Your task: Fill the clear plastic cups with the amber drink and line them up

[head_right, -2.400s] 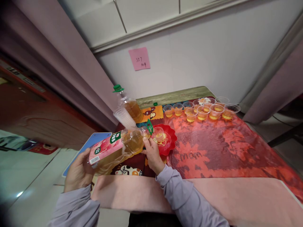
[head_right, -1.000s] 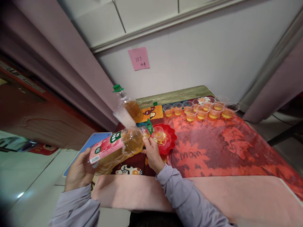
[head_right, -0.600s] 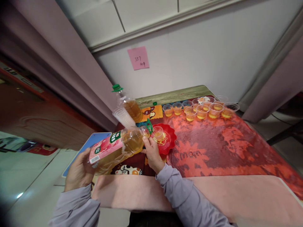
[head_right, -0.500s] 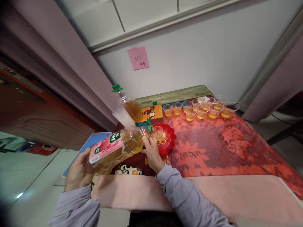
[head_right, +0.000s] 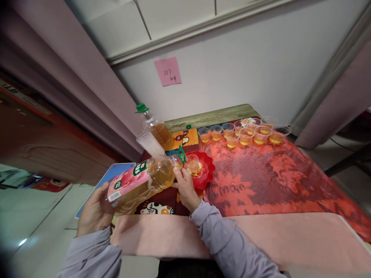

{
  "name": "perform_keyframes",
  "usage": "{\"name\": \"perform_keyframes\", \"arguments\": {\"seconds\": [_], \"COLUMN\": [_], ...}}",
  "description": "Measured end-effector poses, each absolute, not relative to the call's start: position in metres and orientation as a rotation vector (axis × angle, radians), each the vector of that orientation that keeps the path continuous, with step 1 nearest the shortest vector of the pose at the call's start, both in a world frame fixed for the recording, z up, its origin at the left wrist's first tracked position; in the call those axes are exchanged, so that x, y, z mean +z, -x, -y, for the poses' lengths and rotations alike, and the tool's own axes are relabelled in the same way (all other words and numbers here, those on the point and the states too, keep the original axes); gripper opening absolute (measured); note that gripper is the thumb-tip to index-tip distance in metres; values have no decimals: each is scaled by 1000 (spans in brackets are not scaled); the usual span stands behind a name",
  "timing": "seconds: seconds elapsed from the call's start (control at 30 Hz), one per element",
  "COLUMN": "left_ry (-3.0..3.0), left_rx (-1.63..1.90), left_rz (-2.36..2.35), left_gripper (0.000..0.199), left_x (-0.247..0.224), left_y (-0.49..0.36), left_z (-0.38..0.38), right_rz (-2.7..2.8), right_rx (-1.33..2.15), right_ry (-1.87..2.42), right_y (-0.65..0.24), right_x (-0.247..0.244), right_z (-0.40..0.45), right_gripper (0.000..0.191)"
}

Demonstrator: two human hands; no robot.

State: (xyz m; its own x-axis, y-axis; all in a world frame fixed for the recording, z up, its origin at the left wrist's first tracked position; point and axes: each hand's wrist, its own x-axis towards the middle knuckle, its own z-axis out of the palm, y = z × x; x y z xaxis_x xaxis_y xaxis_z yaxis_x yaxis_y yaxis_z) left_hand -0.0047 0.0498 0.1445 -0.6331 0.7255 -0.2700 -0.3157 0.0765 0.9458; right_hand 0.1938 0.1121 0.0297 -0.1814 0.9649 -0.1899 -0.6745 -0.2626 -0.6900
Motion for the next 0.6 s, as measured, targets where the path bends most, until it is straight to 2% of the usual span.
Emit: {"name": "perform_keyframes", "arguments": {"seconds": [0.6], "left_ry": [-412], "left_rx": [1653], "left_rz": [-1570], "left_gripper": [25], "left_x": [141], "left_y": [10], "left_z": [-50], "right_rz": [562], "right_rx": [1727], "right_ry": [738], "right_y": [-195], "right_x": [31], "right_z": [-112], "right_gripper": [64]}}
